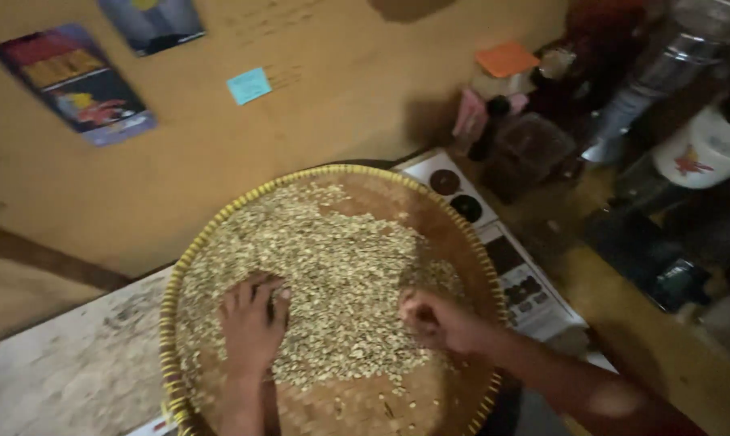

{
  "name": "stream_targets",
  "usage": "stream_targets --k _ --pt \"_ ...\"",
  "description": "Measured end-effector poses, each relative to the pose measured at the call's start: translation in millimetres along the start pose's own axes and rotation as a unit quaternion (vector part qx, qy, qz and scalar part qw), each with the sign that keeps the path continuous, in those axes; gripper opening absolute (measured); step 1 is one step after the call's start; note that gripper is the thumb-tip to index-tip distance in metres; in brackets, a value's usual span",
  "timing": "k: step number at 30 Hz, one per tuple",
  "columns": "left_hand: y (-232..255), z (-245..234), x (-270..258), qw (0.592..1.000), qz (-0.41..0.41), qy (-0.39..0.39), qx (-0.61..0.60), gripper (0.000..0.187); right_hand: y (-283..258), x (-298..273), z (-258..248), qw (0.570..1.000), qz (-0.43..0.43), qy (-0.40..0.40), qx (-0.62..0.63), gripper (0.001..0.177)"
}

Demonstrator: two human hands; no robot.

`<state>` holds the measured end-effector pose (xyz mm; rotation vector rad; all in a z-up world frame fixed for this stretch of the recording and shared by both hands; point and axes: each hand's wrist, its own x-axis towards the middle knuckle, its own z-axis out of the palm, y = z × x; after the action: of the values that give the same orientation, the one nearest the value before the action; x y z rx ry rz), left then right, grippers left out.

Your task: Sorting green coffee beans in a woven tray to remove defects or foreign objects

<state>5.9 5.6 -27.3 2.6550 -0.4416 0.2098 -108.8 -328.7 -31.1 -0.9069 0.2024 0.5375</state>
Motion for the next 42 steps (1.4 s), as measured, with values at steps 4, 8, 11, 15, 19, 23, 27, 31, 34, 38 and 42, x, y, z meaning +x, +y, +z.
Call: stream_targets --k 4,8,11,15,19,23,27,31,34,38,42 --pt "14.2 -14.6 1.7 1.000 -0.020 -0.013 -0.017 0.033 -59.4 -23.3 -98.0 0.919 -0.198 0.275 -0.203 0.013" --pt "6.7 -5.3 1.1 1.000 -0.005 -0.010 -0.008 0.033 -169.3 -93.2 -97.1 0.624 -0.207 0.462 -0.595 0.033" --pt "-1.1 5.2 -0.9 1.000 0.002 0.015 0.007 0.031 -187.5 -105.2 -165.9 0.307 -0.145 0.429 -0.837 0.022" --pt "4.9 -0.2 -1.3 0.996 0.033 0.076 -0.016 0.026 -181.0 -104.6 -119.4 0.344 -0.117 0.490 -0.793 0.045" --pt "21.0 -18.6 -1.9 0.997 0.019 0.065 0.028 0.041 -134.7 -70.7 -61.2 0.455 -0.360 0.352 -0.734 0.013" --pt "68.4 -52.9 -6.9 0.994 0.091 0.037 -0.038 0.030 -80.0 -19.2 -1.3 0.566 -0.391 0.137 -0.713 0.016" --pt "63.9 -23.3 -10.4 0.981 0.187 -0.048 -0.021 0.044 -91.3 -24.7 108.0 0.450 -0.464 -0.028 -0.762 0.018" --pt "36.8 -10.0 -8.5 0.988 0.148 -0.032 0.003 0.033 -66.4 26.1 68.4 0.555 -0.394 -0.031 -0.732 0.009" --pt "37.1 -19.8 -6.1 0.992 0.114 0.000 0.060 0.026 -59.8 56.8 52.9 0.471 -0.366 0.000 -0.803 0.018" --pt "32.7 -42.6 -4.1 0.999 0.045 0.024 0.017 0.025 -59.4 70.3 54.6 0.460 -0.321 0.040 -0.827 0.041" --pt "4.9 -46.5 -3.8 0.990 -0.087 0.113 0.001 0.047 -39.9 87.3 28.8 0.434 -0.316 0.054 -0.842 0.051"
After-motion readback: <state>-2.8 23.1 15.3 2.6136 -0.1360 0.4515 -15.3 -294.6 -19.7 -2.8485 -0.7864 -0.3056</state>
